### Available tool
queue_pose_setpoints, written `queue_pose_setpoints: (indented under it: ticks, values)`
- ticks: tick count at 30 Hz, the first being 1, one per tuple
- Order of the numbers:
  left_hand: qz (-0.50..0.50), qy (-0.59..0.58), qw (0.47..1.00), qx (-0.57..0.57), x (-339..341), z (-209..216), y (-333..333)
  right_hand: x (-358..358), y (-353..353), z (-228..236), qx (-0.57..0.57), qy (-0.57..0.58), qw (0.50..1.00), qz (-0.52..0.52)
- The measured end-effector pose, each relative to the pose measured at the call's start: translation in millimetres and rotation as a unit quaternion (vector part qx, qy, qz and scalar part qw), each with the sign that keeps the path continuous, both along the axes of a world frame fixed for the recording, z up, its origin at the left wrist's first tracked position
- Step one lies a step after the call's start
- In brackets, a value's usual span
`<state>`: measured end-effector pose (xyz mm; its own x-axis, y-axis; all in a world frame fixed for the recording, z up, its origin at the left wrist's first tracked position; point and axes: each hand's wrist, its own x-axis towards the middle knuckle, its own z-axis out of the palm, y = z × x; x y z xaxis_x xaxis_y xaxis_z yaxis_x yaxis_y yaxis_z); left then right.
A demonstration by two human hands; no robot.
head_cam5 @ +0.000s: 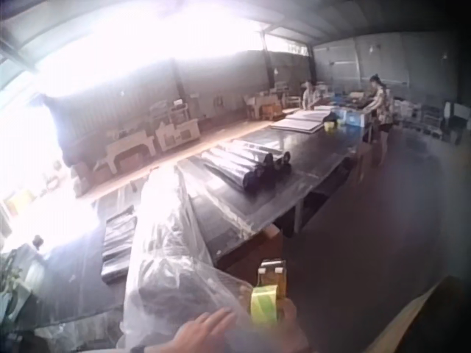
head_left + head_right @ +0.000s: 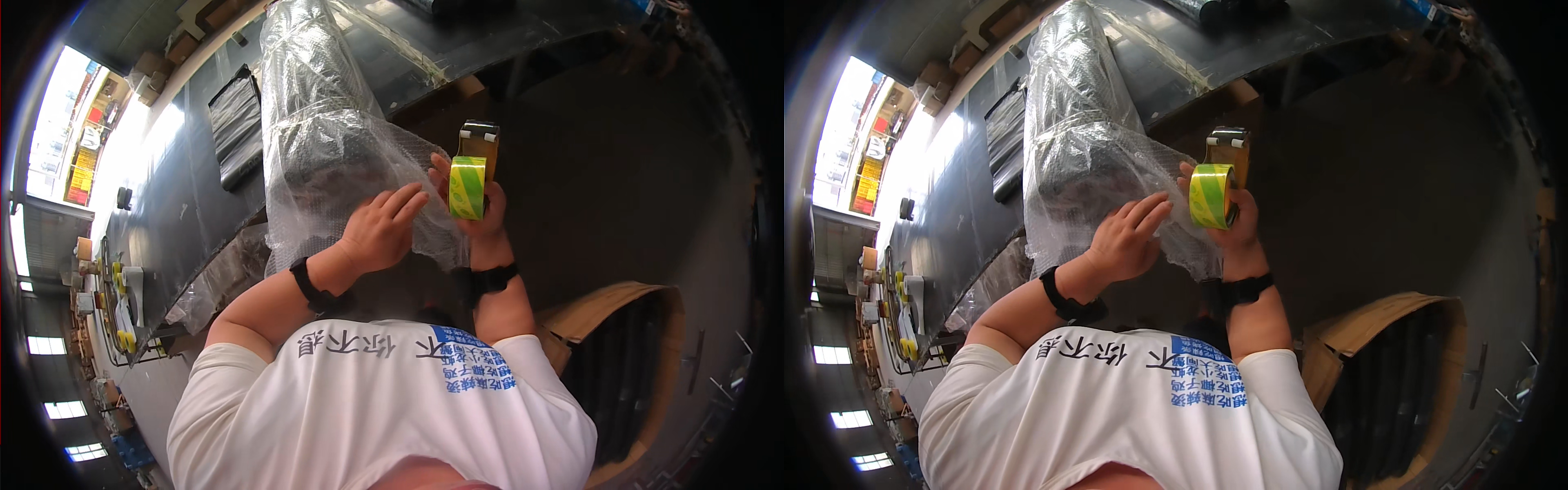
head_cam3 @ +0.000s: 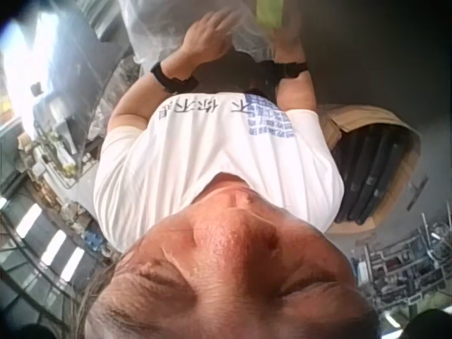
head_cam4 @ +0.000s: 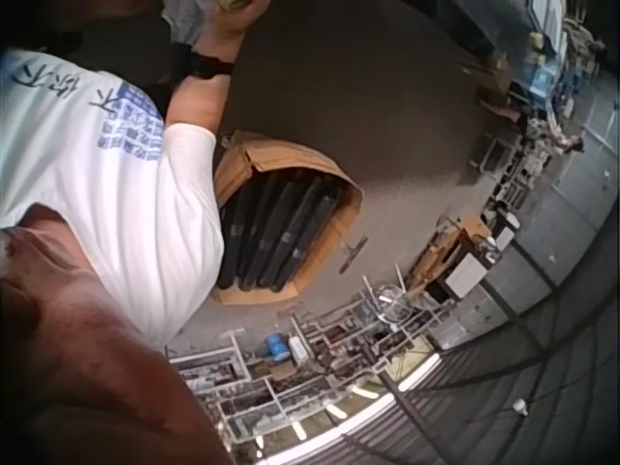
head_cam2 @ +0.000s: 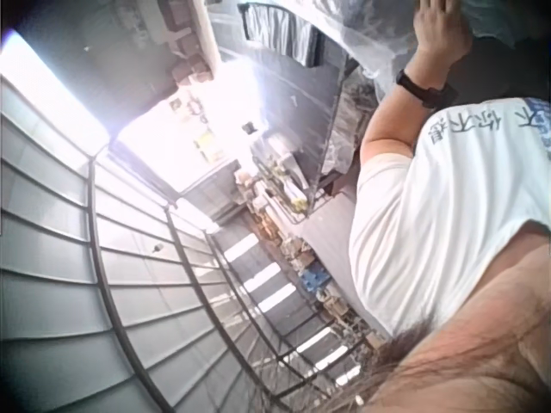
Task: Wrap a large part in bubble wrap and secure it with tape.
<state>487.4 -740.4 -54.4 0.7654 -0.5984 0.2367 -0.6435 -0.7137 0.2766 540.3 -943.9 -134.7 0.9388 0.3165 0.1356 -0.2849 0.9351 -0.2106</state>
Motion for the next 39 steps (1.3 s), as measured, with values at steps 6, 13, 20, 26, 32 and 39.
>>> queue_pose_setpoints:
  ticks: [6, 13, 20, 26, 32, 39]
  values:
    - [0.029, 0.096, 0.984, 0.150, 21.8, -5.4, 17.8, -13.1, 19.0, -12.1, -0.014, 0.001, 0.992, 0.123]
    - [0.024, 0.231, 0.920, 0.317, 53.3, 126.8, 22.9, -38.5, 35.8, 3.3, 0.019, -0.032, 0.986, 0.161]
    - [-0.201, 0.060, 0.918, 0.336, 128.5, 75.0, 6.0, -61.5, 47.6, -2.0, 0.048, 0.009, 0.992, 0.117]
    - [-0.323, -0.023, 0.868, 0.376, 124.2, 60.3, 17.6, -67.4, -20.9, -3.1, -0.139, 0.025, 0.989, 0.040]
    - [-0.361, -0.012, 0.900, 0.245, 116.1, 66.1, 41.4, -29.9, -10.7, 18.8, -0.362, 0.062, 0.929, -0.040]
    - [-0.049, 0.266, 0.952, 0.143, 177.1, 78.9, -11.6, -41.5, 48.5, 7.7, -0.275, 0.077, 0.958, 0.028]
